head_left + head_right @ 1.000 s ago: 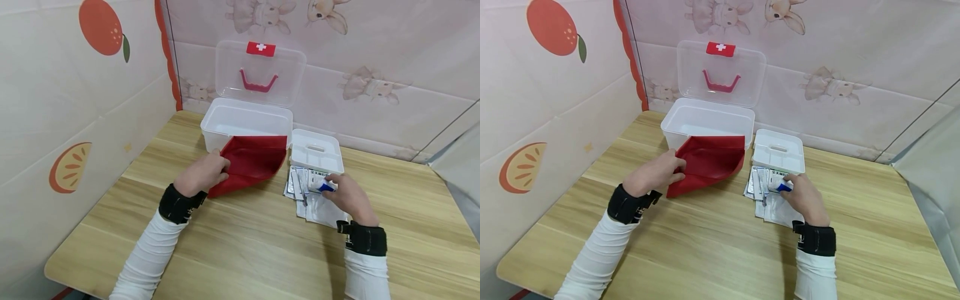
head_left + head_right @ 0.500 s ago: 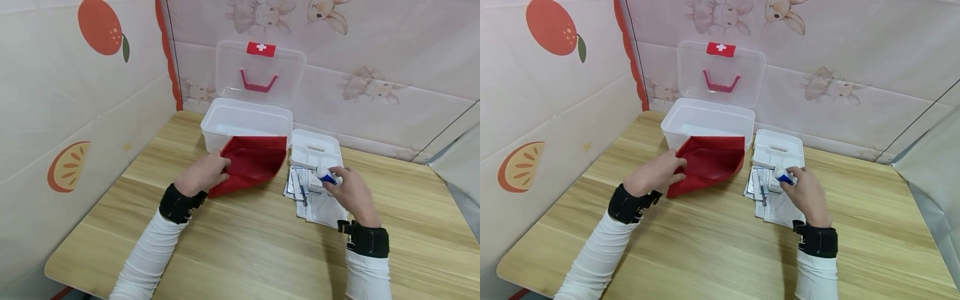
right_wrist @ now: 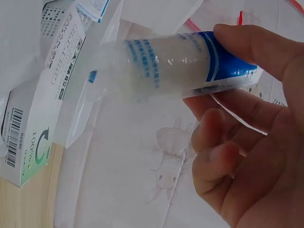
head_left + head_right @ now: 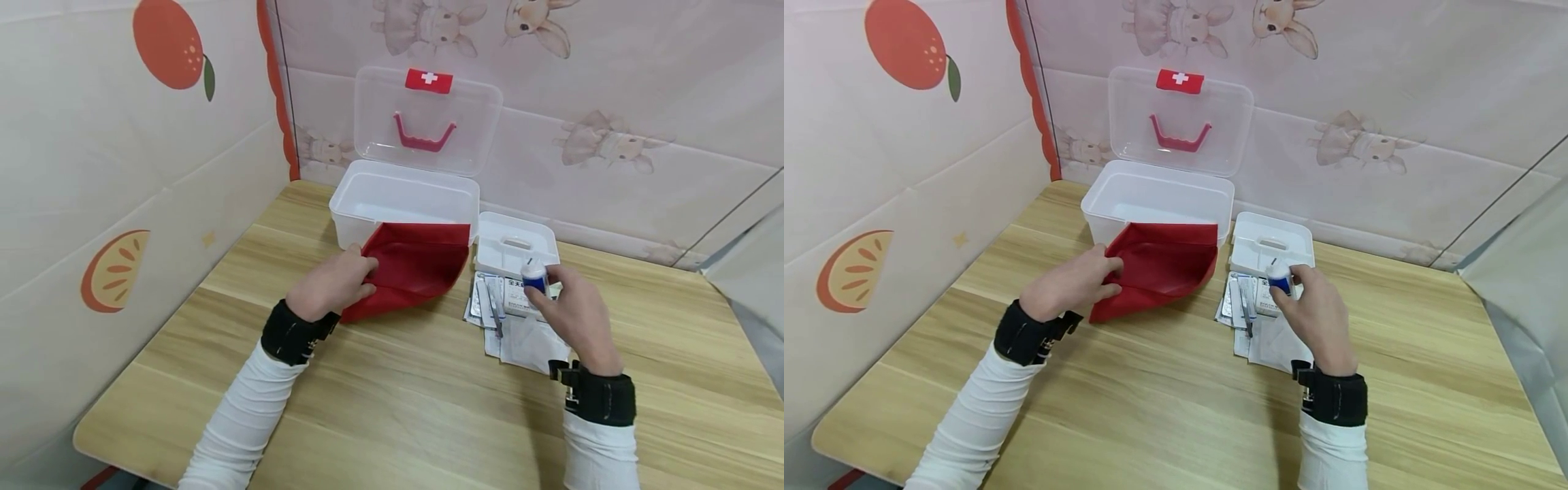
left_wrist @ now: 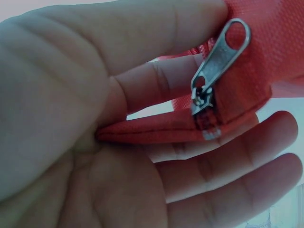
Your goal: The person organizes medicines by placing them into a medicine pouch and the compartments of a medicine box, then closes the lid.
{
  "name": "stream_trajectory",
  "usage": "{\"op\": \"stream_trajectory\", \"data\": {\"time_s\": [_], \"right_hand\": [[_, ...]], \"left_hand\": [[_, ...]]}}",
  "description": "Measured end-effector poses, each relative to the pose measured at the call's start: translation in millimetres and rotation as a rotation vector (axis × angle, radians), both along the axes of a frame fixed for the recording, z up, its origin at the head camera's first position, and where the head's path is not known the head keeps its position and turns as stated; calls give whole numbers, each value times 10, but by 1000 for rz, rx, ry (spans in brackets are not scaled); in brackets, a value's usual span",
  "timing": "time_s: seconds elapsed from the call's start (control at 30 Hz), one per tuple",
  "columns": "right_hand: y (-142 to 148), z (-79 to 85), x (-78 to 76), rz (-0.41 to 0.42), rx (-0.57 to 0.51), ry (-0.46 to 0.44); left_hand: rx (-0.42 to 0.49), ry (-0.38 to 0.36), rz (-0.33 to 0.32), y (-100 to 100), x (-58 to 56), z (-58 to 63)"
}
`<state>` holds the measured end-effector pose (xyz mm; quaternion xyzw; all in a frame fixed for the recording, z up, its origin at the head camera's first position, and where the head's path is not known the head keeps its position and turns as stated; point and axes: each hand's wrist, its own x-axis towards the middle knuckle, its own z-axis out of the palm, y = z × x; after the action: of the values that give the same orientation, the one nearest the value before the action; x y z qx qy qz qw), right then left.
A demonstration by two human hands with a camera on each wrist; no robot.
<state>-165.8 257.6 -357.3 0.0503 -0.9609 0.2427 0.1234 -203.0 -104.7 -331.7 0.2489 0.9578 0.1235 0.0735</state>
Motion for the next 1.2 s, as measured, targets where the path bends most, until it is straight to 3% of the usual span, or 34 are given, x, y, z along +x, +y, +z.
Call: {"op": "stream_trajectory", "data": {"time_s": [0.7, 1.2], "right_hand": [[-316, 65, -59, 2, -28, 27], [-560, 104, -123, 17, -94, 102]], "left_hand": [[9, -20, 25, 15, 3, -4], [5, -49, 39, 16, -47, -17]]}}
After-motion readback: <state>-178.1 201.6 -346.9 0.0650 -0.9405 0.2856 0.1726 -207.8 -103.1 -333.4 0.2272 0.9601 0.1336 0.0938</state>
